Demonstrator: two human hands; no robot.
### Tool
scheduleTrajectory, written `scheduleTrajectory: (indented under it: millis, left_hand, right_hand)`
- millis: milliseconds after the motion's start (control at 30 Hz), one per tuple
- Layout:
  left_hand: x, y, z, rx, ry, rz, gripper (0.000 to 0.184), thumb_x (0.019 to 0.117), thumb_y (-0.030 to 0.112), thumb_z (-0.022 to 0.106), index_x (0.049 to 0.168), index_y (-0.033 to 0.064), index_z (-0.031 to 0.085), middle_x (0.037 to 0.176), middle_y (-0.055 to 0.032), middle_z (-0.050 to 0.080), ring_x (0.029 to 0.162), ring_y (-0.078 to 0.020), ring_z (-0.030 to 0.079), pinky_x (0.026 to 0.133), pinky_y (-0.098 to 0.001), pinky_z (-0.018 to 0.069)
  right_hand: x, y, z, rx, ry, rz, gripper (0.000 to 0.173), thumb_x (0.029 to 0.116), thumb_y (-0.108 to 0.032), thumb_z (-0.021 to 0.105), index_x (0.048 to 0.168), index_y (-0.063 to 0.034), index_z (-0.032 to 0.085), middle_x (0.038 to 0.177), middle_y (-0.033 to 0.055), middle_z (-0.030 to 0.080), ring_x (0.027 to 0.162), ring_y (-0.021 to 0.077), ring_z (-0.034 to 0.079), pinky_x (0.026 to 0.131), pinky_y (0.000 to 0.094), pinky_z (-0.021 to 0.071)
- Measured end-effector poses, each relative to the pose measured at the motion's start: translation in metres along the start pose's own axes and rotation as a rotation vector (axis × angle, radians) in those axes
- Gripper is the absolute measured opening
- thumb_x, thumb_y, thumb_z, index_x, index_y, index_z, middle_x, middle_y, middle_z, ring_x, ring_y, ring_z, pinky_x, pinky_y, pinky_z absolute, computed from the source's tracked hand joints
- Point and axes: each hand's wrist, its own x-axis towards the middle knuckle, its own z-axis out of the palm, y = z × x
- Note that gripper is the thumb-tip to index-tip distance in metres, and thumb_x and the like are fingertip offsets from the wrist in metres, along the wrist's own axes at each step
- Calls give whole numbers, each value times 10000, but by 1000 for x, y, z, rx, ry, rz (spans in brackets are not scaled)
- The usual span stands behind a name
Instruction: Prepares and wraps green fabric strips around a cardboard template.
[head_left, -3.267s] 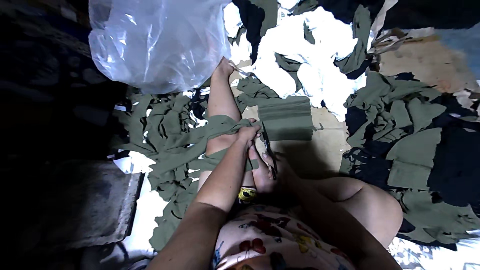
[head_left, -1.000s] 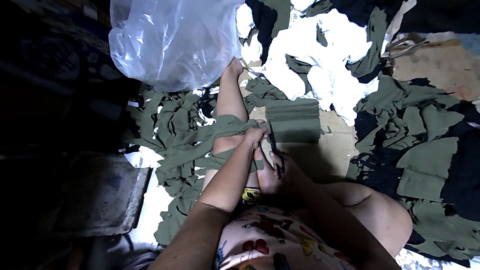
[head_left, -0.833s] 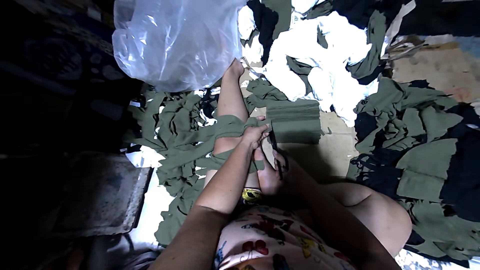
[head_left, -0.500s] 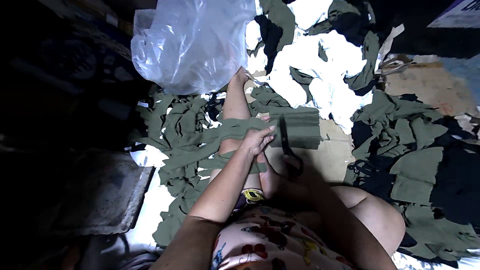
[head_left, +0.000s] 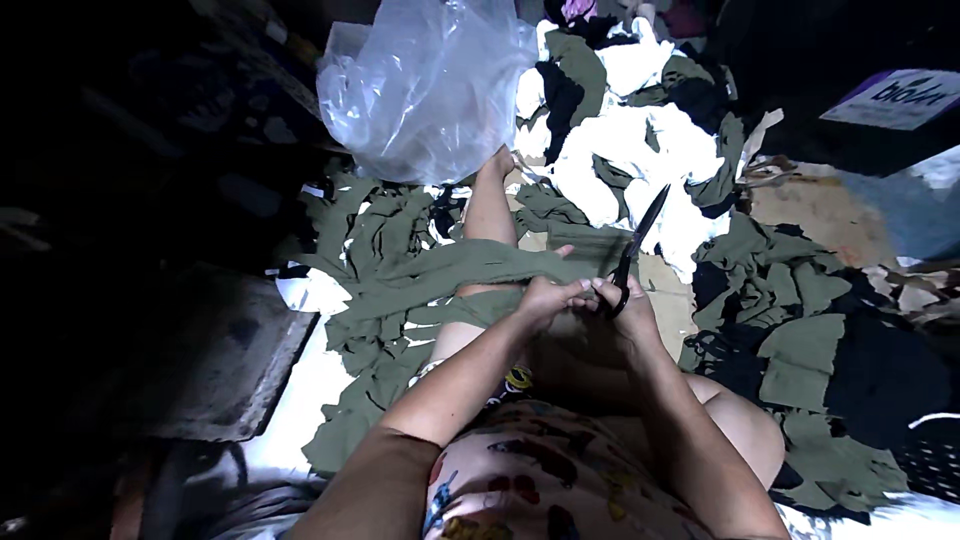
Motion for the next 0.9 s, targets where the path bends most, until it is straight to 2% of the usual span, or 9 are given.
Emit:
scheduleTrajectory:
  millis: [267, 433, 467, 533, 567, 633, 700, 800, 900]
  left_hand:
    - [-12, -6, 4, -274, -66, -121, 770, 920, -42, 687, 1576, 170, 345, 1174, -131, 667, 771, -180, 693, 698, -319, 609]
    - [-15, -19, 1, -241, -98, -118, 768, 920, 6, 716, 1574, 164, 345, 1155, -120, 684, 754, -160, 693, 673, -295, 602]
    - [-14, -21, -1, -254, -76, -110, 754, 922, 45, 730, 1570, 179, 368, 1185, -113, 677, 780, -162, 696, 688, -311, 608]
    - [-12, -18, -8, -365, -59, -58, 690, 970, 96, 681, 1572, 200, 358, 1339, -94, 605, 996, -186, 676, 830, -375, 594]
    - [-7, -18, -14, -460, -43, -19, 641, 998, 118, 640, 1569, 203, 362, 1351, -85, 607, 1068, -200, 664, 888, -402, 578]
    - [3, -15, -30, -660, 14, 54, 482, 1047, 142, 552, 1511, 179, 428, 1220, -89, 682, 1056, -222, 678, 910, -424, 569]
    - [8, -4, -52, -801, 91, 131, 276, 1064, 152, 493, 1331, 100, 543, 1153, -98, 694, 1026, -219, 683, 903, -420, 573]
    - [0, 16, -94, -901, 241, 195, 209, 1064, 192, 476, 1232, 97, 556, 1097, -85, 685, 1001, -200, 682, 881, -412, 582]
    - [-21, 24, -142, -994, 353, 277, 229, 1061, 215, 475, 1239, 91, 548, 1098, -104, 678, 1015, -229, 680, 889, -452, 581]
  right_hand:
    - [-11, 5, -5, -7, 14, -15, 143, 955, 47, 636, 1005, -30, 526, 736, 46, 604, 583, 112, 593, 575, 261, 561]
    - [-17, 8, -9, -160, 50, -104, 196, 889, 98, 681, 996, -1, 551, 726, 63, 635, 570, 122, 608, 563, 270, 560]
    - [-18, 8, -10, -172, 61, -140, 201, 877, 103, 691, 987, 2, 557, 726, 62, 637, 567, 123, 613, 561, 270, 566]
    - [-23, 3, -10, -157, 79, -172, 208, 880, 110, 691, 983, 0, 548, 743, 58, 639, 567, 122, 625, 559, 275, 586]
    - [-26, 0, -10, -136, 84, -184, 211, 881, 116, 682, 981, -5, 540, 742, 55, 644, 559, 121, 624, 552, 275, 585]
    - [-30, -5, -13, -96, 74, -222, 209, 883, 115, 667, 984, -15, 538, 733, 48, 645, 550, 119, 621, 546, 270, 582]
    - [-33, -9, -17, -72, 43, -249, 200, 883, 101, 658, 984, -25, 540, 742, 40, 633, 560, 115, 610, 553, 268, 576]
    - [-37, -10, -20, -42, -7, -254, 213, 870, 95, 661, 981, -40, 539, 736, 37, 641, 558, 117, 617, 548, 269, 577]
    - [-43, -7, -17, -22, -62, -264, 237, 841, 92, 669, 988, -49, 550, 724, 25, 646, 552, 106, 614, 547, 260, 575]
